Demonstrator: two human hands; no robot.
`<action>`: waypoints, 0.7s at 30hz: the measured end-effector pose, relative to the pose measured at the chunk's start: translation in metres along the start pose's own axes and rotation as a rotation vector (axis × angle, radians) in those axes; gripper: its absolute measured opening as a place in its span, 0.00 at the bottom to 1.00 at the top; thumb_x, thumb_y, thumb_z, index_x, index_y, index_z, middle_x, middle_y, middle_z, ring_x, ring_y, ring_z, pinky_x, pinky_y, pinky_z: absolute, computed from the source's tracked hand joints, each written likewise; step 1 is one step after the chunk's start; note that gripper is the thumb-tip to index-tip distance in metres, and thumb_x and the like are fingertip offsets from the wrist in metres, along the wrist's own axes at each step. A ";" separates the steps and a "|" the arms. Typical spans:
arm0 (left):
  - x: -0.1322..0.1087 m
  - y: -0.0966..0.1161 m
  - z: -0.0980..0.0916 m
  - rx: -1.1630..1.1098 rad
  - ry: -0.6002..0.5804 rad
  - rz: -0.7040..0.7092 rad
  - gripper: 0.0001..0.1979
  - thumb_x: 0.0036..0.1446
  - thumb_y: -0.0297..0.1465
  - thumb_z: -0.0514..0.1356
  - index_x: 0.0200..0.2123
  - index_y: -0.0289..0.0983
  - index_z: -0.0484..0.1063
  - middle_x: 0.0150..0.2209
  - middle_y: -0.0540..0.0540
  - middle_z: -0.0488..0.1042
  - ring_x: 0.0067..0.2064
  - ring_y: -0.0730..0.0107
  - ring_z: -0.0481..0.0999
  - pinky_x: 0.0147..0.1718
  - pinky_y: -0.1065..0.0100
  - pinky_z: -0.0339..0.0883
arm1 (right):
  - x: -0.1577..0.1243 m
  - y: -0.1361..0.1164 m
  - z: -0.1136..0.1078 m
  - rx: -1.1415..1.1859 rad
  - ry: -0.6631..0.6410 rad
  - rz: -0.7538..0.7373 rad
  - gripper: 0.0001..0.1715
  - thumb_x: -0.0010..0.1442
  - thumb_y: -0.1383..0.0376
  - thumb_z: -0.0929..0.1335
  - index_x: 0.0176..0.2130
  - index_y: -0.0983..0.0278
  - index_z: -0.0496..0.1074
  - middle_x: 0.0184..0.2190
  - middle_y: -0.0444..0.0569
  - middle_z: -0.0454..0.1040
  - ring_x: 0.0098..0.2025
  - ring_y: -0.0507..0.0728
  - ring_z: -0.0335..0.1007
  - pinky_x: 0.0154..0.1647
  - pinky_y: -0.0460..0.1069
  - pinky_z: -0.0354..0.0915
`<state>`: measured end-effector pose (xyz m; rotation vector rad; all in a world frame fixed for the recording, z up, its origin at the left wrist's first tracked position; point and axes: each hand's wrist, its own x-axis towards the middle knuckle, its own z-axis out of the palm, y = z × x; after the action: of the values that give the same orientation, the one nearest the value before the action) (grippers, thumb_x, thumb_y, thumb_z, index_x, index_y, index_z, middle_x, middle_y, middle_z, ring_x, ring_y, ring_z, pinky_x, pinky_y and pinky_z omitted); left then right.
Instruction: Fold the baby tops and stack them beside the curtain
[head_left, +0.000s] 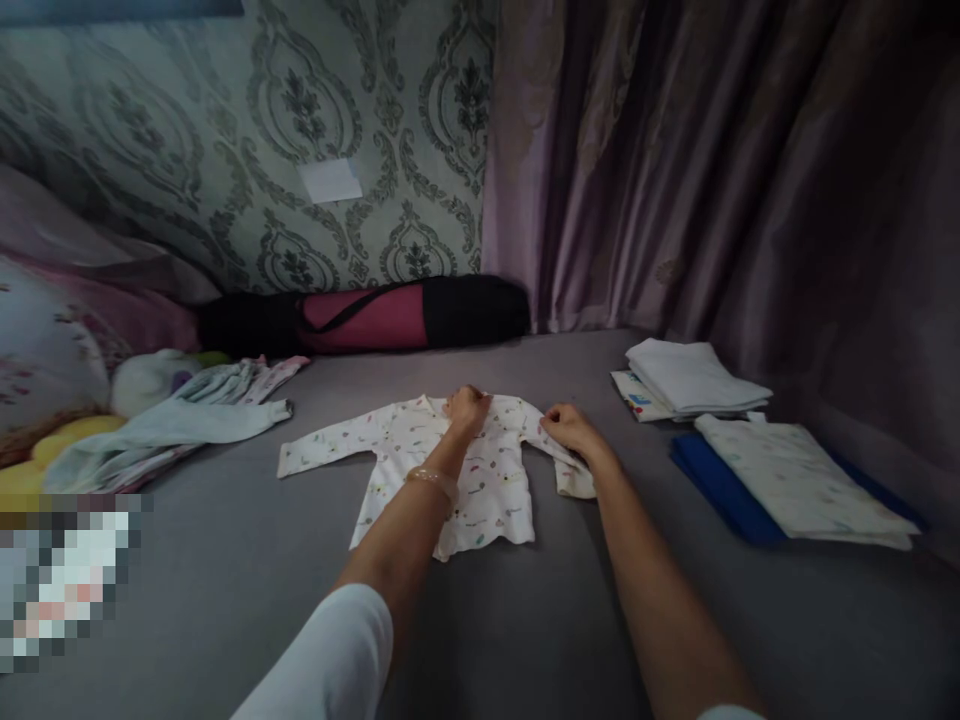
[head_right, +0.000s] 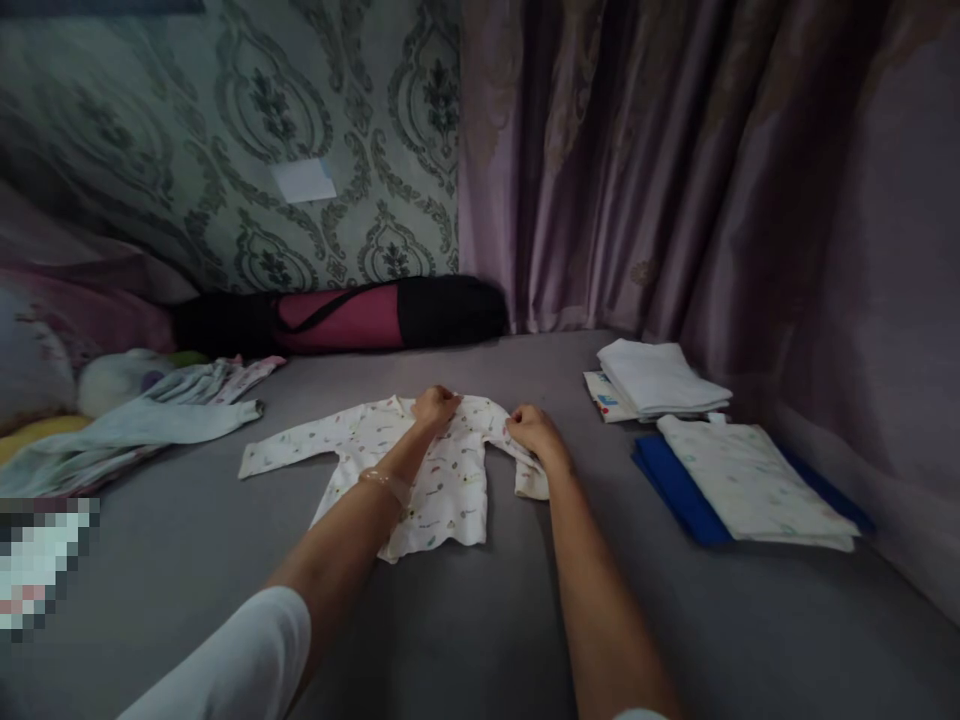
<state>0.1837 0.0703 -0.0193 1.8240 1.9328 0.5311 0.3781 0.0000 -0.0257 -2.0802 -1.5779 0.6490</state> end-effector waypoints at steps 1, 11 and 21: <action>0.000 -0.001 0.001 -0.011 0.016 0.002 0.12 0.60 0.38 0.58 0.42 0.40 0.77 0.48 0.38 0.79 0.55 0.50 0.73 0.53 0.53 0.60 | 0.000 -0.001 -0.001 0.008 0.008 -0.005 0.05 0.55 0.66 0.68 0.31 0.65 0.76 0.27 0.47 0.76 0.28 0.52 0.67 0.27 0.44 0.56; -0.003 -0.005 0.016 0.130 0.176 0.160 0.13 0.65 0.33 0.52 0.46 0.38 0.73 0.46 0.37 0.77 0.51 0.51 0.72 0.50 0.52 0.58 | -0.008 -0.009 0.001 0.421 0.050 0.045 0.04 0.57 0.66 0.66 0.35 0.64 0.69 0.24 0.41 0.68 0.24 0.50 0.62 0.25 0.43 0.57; -0.005 -0.006 0.024 -0.105 -0.036 0.687 0.27 0.60 0.21 0.47 0.61 0.40 0.65 0.59 0.42 0.69 0.60 0.60 0.64 0.58 0.56 0.55 | -0.010 -0.010 -0.004 0.562 -0.038 -0.132 0.15 0.53 0.70 0.65 0.43 0.64 0.72 0.34 0.46 0.76 0.34 0.52 0.71 0.37 0.44 0.65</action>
<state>0.1923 0.0643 -0.0420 2.3838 1.1849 0.7795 0.3708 -0.0078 -0.0153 -1.5449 -1.3383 0.9575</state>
